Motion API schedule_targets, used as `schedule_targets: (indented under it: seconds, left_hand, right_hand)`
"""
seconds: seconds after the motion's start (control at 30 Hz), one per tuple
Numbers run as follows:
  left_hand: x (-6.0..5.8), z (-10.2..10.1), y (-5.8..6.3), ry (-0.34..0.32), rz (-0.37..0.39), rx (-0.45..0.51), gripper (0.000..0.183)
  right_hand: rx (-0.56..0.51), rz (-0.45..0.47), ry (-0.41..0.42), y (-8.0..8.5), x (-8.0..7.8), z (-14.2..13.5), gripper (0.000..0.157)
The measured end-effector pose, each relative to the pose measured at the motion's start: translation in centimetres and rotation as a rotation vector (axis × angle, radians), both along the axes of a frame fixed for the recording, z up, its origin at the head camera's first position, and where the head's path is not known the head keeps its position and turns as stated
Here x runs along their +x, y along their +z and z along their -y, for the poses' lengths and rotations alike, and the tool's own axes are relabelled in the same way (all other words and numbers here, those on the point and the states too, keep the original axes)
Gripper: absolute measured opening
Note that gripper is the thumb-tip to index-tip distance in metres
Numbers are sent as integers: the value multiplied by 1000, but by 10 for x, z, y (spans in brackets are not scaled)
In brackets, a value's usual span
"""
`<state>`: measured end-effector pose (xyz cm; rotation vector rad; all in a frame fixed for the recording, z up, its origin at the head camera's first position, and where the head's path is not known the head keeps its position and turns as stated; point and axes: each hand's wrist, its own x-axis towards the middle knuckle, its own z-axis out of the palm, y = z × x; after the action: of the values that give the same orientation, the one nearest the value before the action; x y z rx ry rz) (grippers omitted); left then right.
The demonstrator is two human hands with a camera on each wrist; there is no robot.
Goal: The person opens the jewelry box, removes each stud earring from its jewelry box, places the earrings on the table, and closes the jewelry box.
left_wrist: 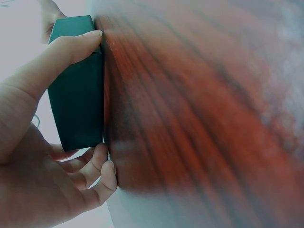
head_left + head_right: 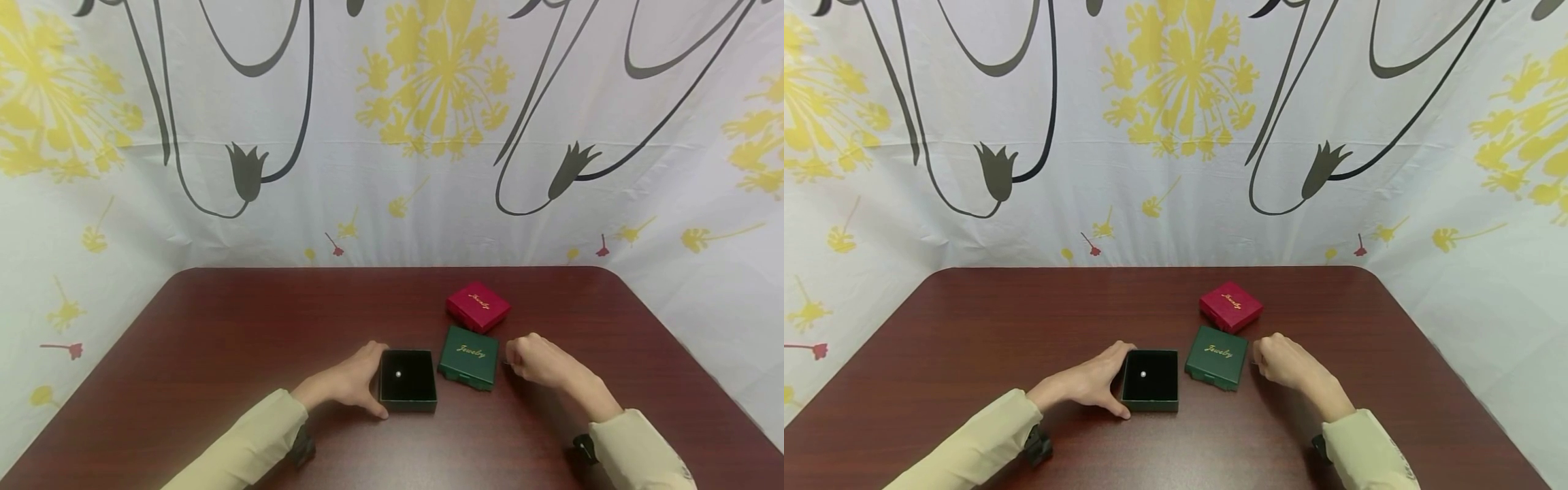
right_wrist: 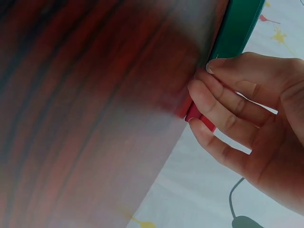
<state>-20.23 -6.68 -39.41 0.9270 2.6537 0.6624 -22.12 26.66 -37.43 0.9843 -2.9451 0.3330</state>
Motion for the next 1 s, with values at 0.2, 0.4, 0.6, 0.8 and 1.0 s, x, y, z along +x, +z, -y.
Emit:
schedule_targets:
  seconds: [0.2,0.4,0.6,0.8,1.0]
  left_hand:
    - [-1,0,0,-4,-8,9,99]
    - [0,0,0,1,-4,0,99]
    - [0,0,0,-4,-5,5,98]
    - [1,0,0,11,1,-1,98]
    - [1,-1,1,23,0,-5,99]
  right_hand:
    - [13,-9,-1,-2,-1,0,15]
    - [19,-15,-6,-3,-2,0,18]
    - [41,37,-51,-3,-1,2,14]
    - [51,57,-77,-2,0,4,11]
    - [58,63,-92,-2,0,5,10]
